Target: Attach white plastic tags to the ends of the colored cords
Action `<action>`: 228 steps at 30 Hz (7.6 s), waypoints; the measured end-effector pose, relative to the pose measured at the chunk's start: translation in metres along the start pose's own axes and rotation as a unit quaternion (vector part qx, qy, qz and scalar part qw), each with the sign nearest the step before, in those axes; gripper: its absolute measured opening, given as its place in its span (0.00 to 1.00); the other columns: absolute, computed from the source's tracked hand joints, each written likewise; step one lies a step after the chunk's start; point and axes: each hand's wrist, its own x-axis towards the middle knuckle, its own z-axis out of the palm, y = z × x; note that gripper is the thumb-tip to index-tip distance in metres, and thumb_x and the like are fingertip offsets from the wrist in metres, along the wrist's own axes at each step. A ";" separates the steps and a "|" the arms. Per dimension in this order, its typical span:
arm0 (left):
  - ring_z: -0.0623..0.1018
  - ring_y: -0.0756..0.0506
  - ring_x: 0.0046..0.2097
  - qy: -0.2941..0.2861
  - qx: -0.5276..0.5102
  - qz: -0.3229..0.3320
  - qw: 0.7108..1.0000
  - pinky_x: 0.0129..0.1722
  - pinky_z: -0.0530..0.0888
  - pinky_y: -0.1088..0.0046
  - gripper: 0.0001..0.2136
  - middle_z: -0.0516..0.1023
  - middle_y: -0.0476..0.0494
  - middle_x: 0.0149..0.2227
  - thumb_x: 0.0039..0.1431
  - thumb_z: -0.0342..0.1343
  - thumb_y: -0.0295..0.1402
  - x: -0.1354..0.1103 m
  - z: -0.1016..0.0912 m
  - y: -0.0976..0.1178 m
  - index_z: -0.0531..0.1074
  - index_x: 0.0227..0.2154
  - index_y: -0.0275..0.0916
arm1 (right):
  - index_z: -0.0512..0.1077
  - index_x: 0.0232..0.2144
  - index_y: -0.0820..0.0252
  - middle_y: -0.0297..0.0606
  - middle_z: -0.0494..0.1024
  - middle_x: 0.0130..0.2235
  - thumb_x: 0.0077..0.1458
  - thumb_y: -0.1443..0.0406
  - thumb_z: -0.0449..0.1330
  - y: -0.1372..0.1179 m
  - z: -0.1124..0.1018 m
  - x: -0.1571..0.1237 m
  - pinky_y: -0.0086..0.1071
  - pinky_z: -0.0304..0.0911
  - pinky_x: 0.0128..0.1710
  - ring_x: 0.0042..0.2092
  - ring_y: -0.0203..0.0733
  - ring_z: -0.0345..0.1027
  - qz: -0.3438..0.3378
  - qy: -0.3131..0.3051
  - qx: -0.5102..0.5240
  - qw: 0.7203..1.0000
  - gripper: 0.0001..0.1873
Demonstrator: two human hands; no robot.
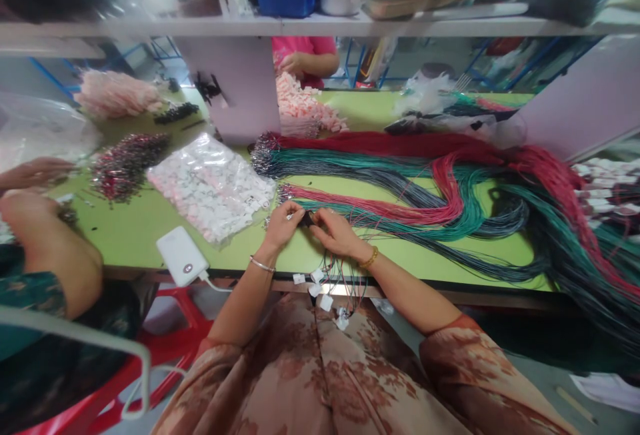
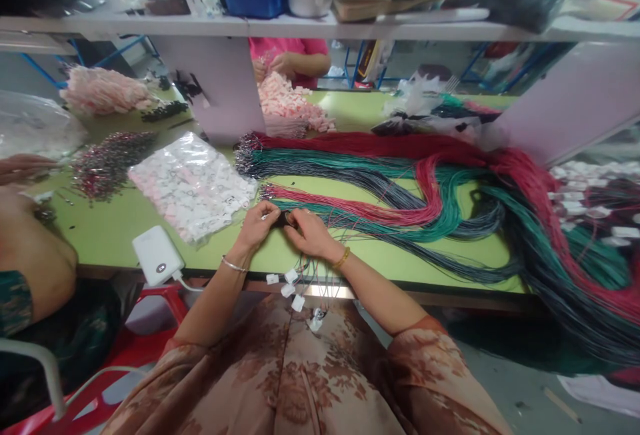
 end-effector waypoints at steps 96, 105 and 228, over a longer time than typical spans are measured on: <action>0.73 0.46 0.32 -0.347 0.425 0.393 0.738 0.33 0.66 0.68 0.19 0.74 0.41 0.31 0.64 0.43 0.48 -0.083 0.074 0.009 0.71 0.34 0.38 | 0.74 0.39 0.61 0.44 0.73 0.40 0.63 0.60 0.51 0.035 0.003 0.008 0.33 0.54 0.41 0.42 0.44 0.62 -0.002 -0.045 -0.173 0.984 0.14; 0.71 0.41 0.39 0.100 0.505 0.077 0.854 0.39 0.65 0.66 0.09 0.71 0.38 0.37 0.60 0.46 0.30 0.007 -0.049 0.005 0.72 0.35 0.38 | 0.75 0.41 0.60 0.45 0.74 0.40 0.59 0.61 0.55 0.017 -0.012 0.015 0.34 0.54 0.40 0.42 0.45 0.64 0.011 -0.087 -0.196 0.977 0.13; 0.73 0.55 0.29 -0.024 -0.266 -0.102 0.958 0.31 0.70 0.79 0.12 0.76 0.47 0.32 0.48 0.65 0.34 0.007 -0.021 0.001 0.73 0.34 0.36 | 0.71 0.25 0.62 0.31 0.70 0.24 0.46 0.58 0.59 -0.004 -0.005 0.054 0.28 0.54 0.29 0.26 0.32 0.56 0.107 0.062 0.233 0.965 0.12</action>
